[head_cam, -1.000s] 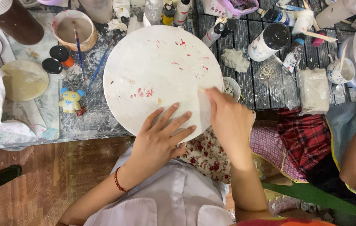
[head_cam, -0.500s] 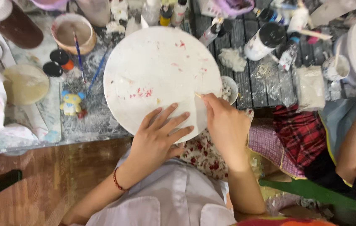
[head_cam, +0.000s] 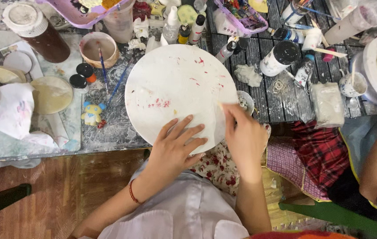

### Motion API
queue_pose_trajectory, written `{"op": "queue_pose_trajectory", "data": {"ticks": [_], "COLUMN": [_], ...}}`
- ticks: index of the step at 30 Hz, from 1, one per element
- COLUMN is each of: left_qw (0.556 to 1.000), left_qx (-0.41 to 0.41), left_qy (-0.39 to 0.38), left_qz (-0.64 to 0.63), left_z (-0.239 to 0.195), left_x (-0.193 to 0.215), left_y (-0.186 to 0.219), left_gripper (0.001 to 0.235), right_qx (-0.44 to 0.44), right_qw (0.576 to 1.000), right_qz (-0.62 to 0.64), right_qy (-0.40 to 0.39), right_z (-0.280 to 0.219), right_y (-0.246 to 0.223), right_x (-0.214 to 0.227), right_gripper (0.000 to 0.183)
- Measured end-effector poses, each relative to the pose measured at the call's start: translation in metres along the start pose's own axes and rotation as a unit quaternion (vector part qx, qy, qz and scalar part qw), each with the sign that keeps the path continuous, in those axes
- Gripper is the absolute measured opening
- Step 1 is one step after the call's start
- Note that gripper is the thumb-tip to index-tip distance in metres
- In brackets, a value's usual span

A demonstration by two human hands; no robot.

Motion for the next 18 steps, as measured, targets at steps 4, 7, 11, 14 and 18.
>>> {"op": "queue_pose_trajectory", "data": {"ticks": [4, 7, 11, 14, 18], "left_qw": [0.999, 0.998, 0.997, 0.997, 0.997], "left_qx": [0.020, 0.008, 0.003, 0.010, 0.017], "left_qy": [0.016, 0.024, 0.015, 0.011, 0.019], "left_qz": [0.047, 0.052, 0.071, 0.079, 0.079], "left_z": [0.000, -0.002, -0.001, 0.000, 0.001], "left_x": [-0.002, -0.004, -0.005, -0.007, -0.004], "left_y": [0.007, 0.010, 0.008, 0.009, 0.010], "left_gripper": [0.044, 0.044, 0.044, 0.042, 0.039], "right_qx": [-0.036, -0.034, 0.002, 0.013, 0.007], "right_qw": [0.996, 0.993, 0.997, 0.997, 0.999], "right_qz": [-0.013, -0.015, -0.034, -0.056, -0.031], "right_qy": [-0.084, -0.110, -0.072, -0.059, -0.025], "right_z": [-0.029, -0.025, 0.007, 0.017, 0.005], "right_y": [-0.007, 0.004, 0.022, 0.026, 0.014], "right_x": [0.009, -0.002, -0.020, -0.026, -0.015], "right_gripper": [0.011, 0.010, 0.008, 0.008, 0.009]}}
Point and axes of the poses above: each hand's wrist, its own z-axis towards the middle knuckle, its own x-axis out of the back of the hand, y = z × x, the point moved 6 cm from there along z, towards the middle knuckle, and after that the axes turned 11 degrees about x, right-handed, at the moved point
